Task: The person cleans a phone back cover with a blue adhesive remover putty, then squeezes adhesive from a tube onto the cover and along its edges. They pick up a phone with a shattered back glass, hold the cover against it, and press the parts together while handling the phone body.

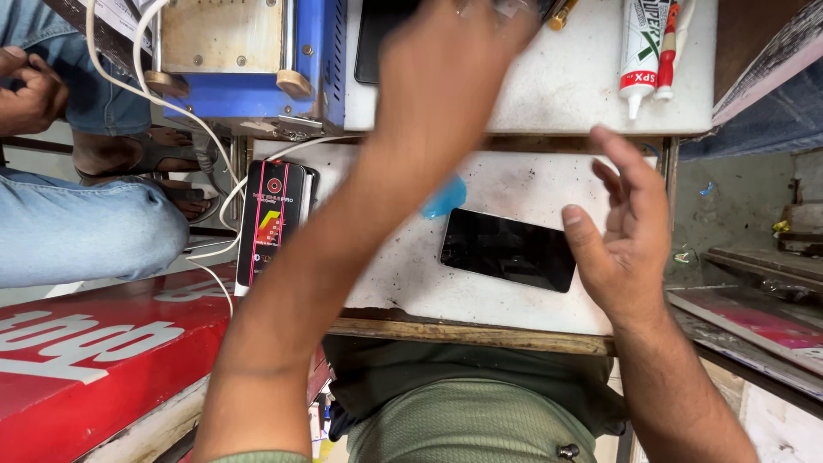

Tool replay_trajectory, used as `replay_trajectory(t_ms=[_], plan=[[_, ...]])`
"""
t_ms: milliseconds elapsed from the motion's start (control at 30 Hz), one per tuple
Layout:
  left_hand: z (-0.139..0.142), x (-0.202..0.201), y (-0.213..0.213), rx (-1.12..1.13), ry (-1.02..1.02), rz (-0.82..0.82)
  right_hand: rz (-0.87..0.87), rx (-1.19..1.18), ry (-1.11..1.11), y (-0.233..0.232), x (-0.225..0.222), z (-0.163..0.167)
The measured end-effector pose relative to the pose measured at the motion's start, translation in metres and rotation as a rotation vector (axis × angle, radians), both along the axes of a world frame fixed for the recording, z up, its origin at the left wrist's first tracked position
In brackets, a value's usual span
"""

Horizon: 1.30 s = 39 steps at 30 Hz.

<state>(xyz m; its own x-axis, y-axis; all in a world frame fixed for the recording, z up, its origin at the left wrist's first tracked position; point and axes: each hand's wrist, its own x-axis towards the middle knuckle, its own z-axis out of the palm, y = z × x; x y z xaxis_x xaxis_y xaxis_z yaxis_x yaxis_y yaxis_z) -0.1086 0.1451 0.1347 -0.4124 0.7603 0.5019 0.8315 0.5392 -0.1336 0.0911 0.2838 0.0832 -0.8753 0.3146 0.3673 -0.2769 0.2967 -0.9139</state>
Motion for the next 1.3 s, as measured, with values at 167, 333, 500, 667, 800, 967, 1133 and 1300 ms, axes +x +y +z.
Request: replay_trajectory(t_ms=[167, 333, 500, 667, 800, 967, 1133, 1300], plan=[[0.011, 0.101, -0.078, 0.196, -0.799, -0.242, 0.432, -0.442, -0.305, -0.026, 0.003, -0.007], [0.006, 0.100, -0.131, 0.555, -1.182, -0.078, 0.489, -0.220, -0.582, -0.018, 0.022, -0.036], [-0.017, 0.100, -0.160, 0.605, -1.288, 0.005, 0.187, -0.409, -0.343, 0.010, 0.043, -0.054], [-0.030, 0.106, -0.163, 0.461, -1.221, 0.037, 0.044, -0.697, -0.021, 0.021, 0.045, -0.045], [-0.031, 0.107, -0.154, 0.450, -1.046, -0.128, -0.154, -1.337, 0.014, 0.028, 0.047, -0.039], [-0.027, 0.108, -0.153, 0.395, -0.978, -0.159, 0.331, -1.605, 0.206, 0.042, 0.049, -0.043], [-0.020, 0.111, -0.159, 0.363, -1.098, -0.057, 0.103, -0.506, -0.135, 0.026, 0.038, -0.028], [-0.019, 0.109, -0.165, 0.364, -1.111, -0.058, 0.264, 0.573, -0.230, -0.001, 0.026, -0.013]])
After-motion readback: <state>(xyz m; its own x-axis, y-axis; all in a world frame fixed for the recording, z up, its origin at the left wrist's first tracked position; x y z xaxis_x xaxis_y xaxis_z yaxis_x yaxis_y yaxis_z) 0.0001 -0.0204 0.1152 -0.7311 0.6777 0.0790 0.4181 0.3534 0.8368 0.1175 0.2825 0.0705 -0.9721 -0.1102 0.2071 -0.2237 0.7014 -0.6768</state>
